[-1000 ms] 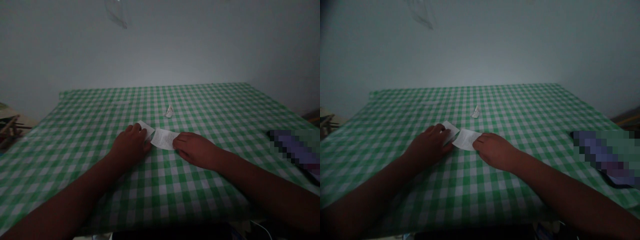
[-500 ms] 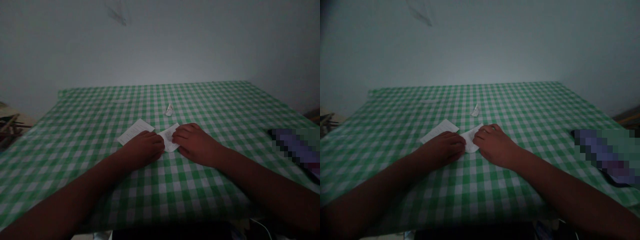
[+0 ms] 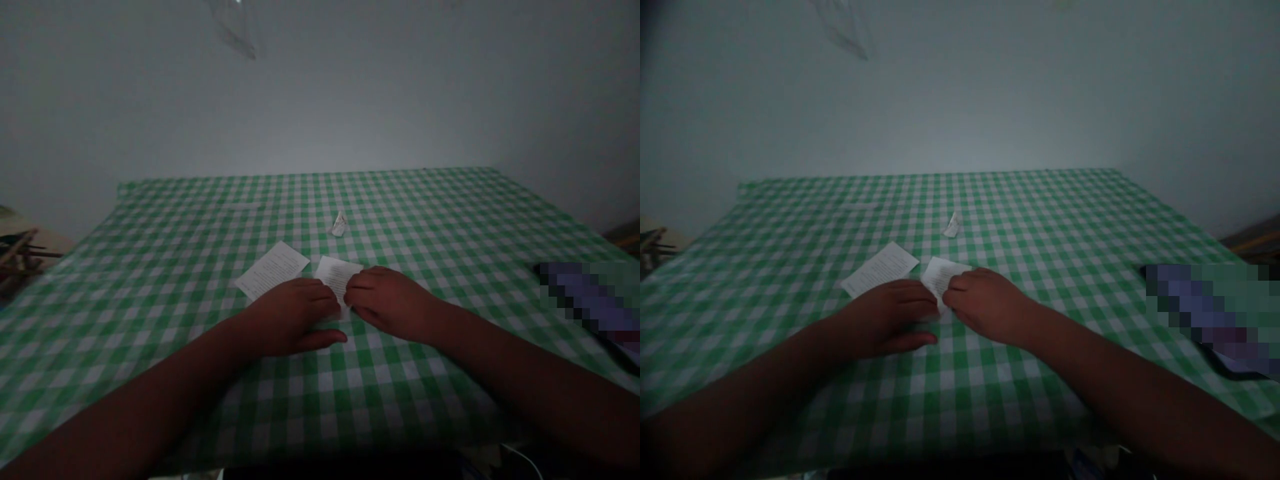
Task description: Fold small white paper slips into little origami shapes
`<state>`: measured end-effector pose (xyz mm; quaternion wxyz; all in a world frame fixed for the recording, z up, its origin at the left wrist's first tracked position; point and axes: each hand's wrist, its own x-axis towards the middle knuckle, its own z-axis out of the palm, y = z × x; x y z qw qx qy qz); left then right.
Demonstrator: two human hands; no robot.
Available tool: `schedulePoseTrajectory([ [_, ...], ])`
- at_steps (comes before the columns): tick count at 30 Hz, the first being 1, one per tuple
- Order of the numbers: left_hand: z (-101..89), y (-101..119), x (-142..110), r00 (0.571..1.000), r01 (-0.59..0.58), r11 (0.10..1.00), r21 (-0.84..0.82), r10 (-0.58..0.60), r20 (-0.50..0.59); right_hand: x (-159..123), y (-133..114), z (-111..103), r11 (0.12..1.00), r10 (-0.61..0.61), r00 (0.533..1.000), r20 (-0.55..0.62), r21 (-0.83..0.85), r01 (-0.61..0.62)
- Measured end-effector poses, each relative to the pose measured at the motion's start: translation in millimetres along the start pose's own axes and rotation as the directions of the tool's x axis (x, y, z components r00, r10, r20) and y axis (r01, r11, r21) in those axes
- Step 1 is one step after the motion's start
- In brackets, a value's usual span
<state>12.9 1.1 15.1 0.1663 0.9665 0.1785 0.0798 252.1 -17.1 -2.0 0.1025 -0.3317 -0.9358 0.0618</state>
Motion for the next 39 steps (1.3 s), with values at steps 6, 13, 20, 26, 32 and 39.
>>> schedulePoseTrajectory([
  [6,-2.2,-14,-3,0.997,0.053,0.997,0.063,-0.049,-0.06,-1,7,-2,0.992,0.026,0.999,-0.023,0.124,-0.023],
  [13,0.6,-18,-3,0.995,0.096,0.991,0.095,-0.099,0.021,-3,6,-5,0.991,-0.106,0.992,-0.063,0.07,0.111],
  [20,4.8,-17,-4,0.992,0.126,0.987,0.097,-0.124,-0.029,-4,5,-19,0.995,-0.104,0.994,-0.027,-0.003,0.104],
  [26,2.9,-7,-6,0.998,0.038,0.998,0.042,-0.04,0.049,-6,18,-25,0.989,0.03,0.998,-0.054,-0.141,-0.037],
  [32,4.8,-4,-5,0.997,0.013,0.999,0.036,-0.015,0.076,-6,15,-19,0.997,0.036,0.985,-0.169,-0.06,-0.047],
  [39,11.1,-3,-6,0.993,0.086,0.996,0.026,-0.088,0.077,-7,3,-21,0.989,0.035,0.972,-0.234,0.148,0.0],
])
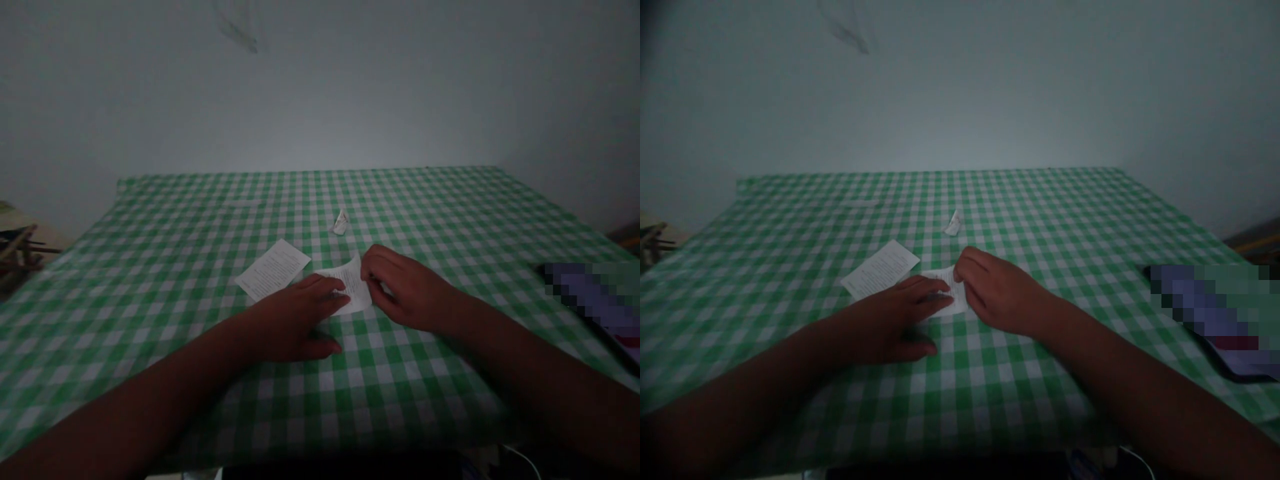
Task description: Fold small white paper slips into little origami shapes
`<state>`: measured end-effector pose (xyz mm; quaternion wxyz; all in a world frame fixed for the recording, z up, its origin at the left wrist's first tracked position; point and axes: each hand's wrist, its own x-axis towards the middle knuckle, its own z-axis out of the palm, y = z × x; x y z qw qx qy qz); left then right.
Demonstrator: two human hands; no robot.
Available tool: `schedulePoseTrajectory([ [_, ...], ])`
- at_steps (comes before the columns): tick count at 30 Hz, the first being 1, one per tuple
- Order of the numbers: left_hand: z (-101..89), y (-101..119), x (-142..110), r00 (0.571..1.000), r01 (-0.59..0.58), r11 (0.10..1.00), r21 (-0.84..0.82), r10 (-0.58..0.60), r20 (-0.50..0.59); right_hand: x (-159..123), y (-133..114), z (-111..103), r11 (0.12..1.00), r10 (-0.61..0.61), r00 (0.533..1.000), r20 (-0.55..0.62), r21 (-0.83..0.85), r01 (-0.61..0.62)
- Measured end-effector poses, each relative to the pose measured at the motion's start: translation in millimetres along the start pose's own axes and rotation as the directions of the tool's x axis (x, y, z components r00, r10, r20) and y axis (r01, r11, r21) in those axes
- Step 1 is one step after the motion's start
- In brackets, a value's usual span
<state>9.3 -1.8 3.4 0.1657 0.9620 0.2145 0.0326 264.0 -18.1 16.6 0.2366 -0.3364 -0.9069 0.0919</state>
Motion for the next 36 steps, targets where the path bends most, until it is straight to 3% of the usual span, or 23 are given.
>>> schedulePoseTrajectory([
  [7,1.0,-5,1,0.997,-0.071,0.997,-0.02,0.07,-0.02,1,3,6,0.987,-0.126,0.992,-0.022,0.1,0.127],
  [10,-2.1,-9,1,0.997,-0.075,0.995,-0.072,0.073,-0.032,1,5,9,0.981,-0.13,0.991,0.004,0.143,0.128],
  [14,-7.3,-15,1,0.987,-0.118,0.978,-0.172,0.097,-0.13,1,6,12,0.976,-0.142,0.989,0.048,0.173,0.131],
  [19,-5.2,-26,4,0.965,0.02,0.997,-0.071,-0.038,-0.258,1,6,17,0.965,-0.173,0.984,0.05,0.208,0.16],
  [29,-2.0,-26,6,0.956,0.164,0.981,-0.105,-0.184,-0.23,-4,2,27,0.963,-0.164,0.983,0.077,0.229,0.143],
  [36,-1.3,-27,6,0.954,0.135,0.986,-0.102,-0.157,-0.254,0,-2,32,0.956,-0.164,0.984,0.071,0.258,0.14],
])
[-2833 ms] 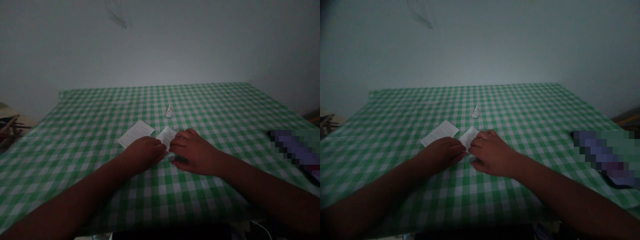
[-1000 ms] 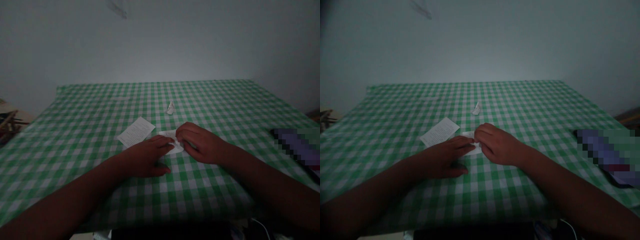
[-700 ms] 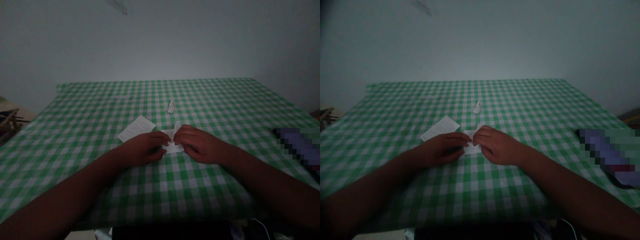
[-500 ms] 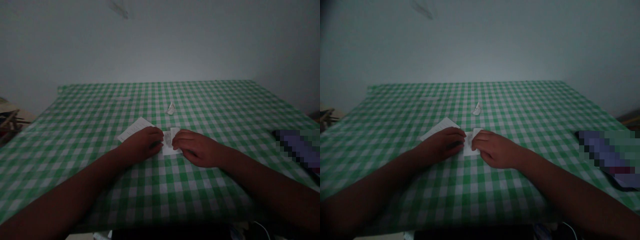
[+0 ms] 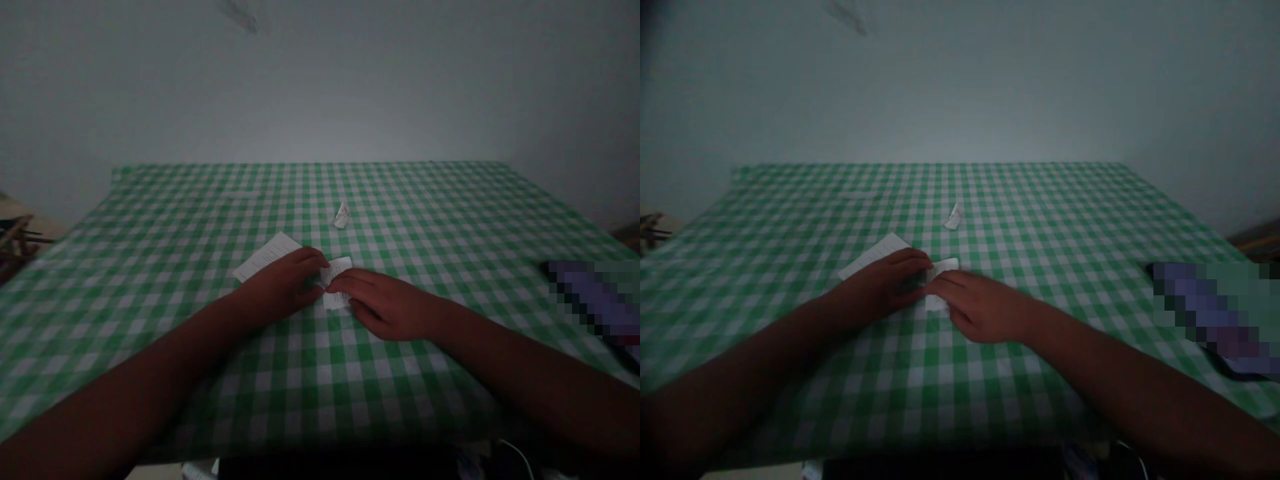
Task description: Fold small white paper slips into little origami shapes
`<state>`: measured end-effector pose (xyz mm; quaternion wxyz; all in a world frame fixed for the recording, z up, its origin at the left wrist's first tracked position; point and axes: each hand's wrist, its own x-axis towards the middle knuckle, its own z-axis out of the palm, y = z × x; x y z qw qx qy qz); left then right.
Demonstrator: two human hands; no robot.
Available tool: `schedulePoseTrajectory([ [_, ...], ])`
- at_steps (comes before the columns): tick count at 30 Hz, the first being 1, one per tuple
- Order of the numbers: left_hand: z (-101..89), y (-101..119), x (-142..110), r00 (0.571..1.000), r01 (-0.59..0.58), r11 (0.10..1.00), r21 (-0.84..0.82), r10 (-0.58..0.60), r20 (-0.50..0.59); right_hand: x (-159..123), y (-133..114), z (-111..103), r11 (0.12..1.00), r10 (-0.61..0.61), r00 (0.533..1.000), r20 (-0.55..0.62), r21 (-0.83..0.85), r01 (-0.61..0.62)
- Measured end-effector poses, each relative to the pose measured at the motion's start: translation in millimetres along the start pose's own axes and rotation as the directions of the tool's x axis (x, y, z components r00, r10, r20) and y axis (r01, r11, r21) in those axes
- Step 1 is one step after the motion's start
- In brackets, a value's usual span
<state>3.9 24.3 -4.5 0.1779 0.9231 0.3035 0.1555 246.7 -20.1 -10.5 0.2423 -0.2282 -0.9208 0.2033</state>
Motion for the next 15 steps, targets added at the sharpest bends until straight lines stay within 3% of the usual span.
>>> schedulePoseTrajectory([
  [7,0.2,-3.5,1.1,0.996,-0.075,0.997,0.025,0.074,0.054,2.9,2.3,1.9,0.999,-0.009,0.999,-0.036,0.035,0.011],
  [11,1.5,-5.5,0.0,0.994,-0.101,0.994,0.049,0.098,0.045,2.3,5.2,-0.3,0.997,-0.039,0.997,-0.073,-0.074,0.034],
  [15,0.4,-3.9,-0.7,0.995,-0.097,0.995,0.034,0.096,0.039,1.3,8.4,-3.1,0.986,-0.058,0.998,-0.007,-0.155,0.056],
])
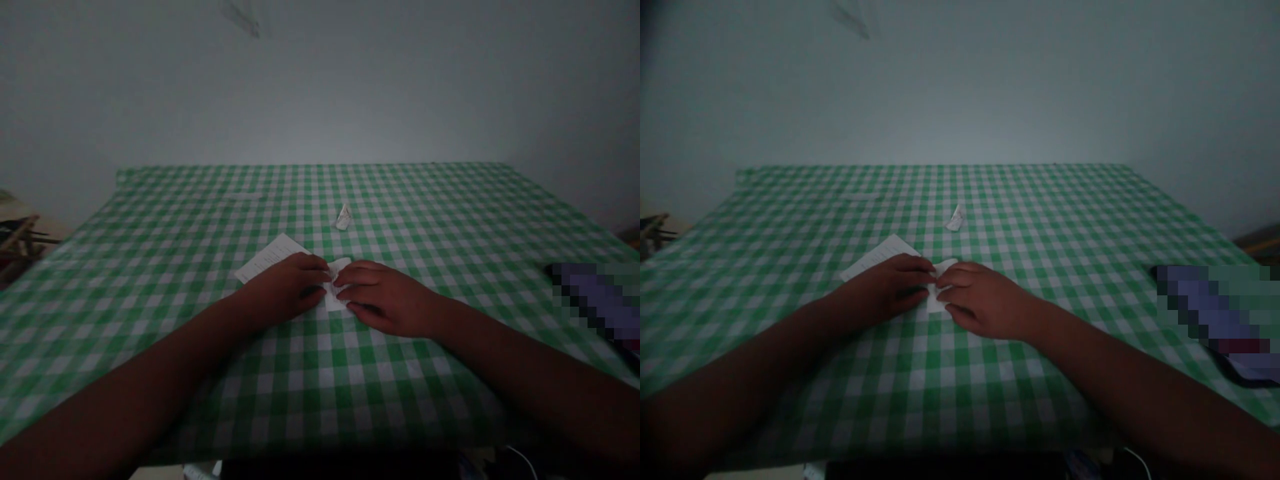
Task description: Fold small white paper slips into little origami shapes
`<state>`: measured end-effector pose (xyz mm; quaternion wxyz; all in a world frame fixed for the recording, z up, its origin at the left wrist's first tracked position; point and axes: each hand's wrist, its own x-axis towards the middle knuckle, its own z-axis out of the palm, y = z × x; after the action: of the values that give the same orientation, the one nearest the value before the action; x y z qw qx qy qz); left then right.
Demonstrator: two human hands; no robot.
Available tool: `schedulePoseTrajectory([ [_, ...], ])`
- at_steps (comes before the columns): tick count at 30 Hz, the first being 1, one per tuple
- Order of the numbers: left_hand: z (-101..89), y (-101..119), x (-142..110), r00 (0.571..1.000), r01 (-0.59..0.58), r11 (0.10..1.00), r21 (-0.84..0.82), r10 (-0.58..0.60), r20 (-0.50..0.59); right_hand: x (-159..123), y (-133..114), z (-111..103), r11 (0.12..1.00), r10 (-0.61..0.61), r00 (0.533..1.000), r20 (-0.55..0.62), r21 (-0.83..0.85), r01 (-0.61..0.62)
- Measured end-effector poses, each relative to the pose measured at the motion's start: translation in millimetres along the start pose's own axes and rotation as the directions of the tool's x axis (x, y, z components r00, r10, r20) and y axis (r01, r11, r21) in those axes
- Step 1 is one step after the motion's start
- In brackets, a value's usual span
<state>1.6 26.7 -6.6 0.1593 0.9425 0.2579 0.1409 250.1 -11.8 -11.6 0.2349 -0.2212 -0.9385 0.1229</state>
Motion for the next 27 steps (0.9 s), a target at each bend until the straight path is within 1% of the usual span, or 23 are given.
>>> schedulePoseTrajectory([
  [3,-0.5,0.5,0.3,1.0,0.017,1.0,-0.005,-0.017,-0.001,-0.3,1.4,0.2,1.0,-0.003,1.0,0.029,-0.001,0.003],
  [7,0.5,-1.1,0.6,1.0,0.018,1.0,0.002,-0.019,0.006,-0.8,4.0,2.3,1.0,-0.009,0.999,0.034,0.023,0.008],
  [10,0.3,-1.2,0.3,1.0,0.018,1.0,-0.006,-0.017,0.006,-0.7,5.9,3.4,1.0,-0.013,0.999,0.044,0.006,0.012],
  [17,-2.7,2.0,1.0,0.998,0.07,0.996,-0.061,-0.069,0.007,2.0,5.2,5.0,1.0,-0.015,0.999,0.041,-0.018,0.016],
  [22,-3.4,2.0,1.7,0.999,0.039,0.998,-0.057,-0.038,0.01,0.0,6.9,6.2,0.999,-0.034,0.999,0.043,-0.025,0.035],
  [27,-3.9,-0.1,1.3,0.999,0.019,0.998,-0.054,-0.017,0.045,-2.1,8.7,5.5,0.998,-0.052,0.996,0.068,-0.033,0.054],
])
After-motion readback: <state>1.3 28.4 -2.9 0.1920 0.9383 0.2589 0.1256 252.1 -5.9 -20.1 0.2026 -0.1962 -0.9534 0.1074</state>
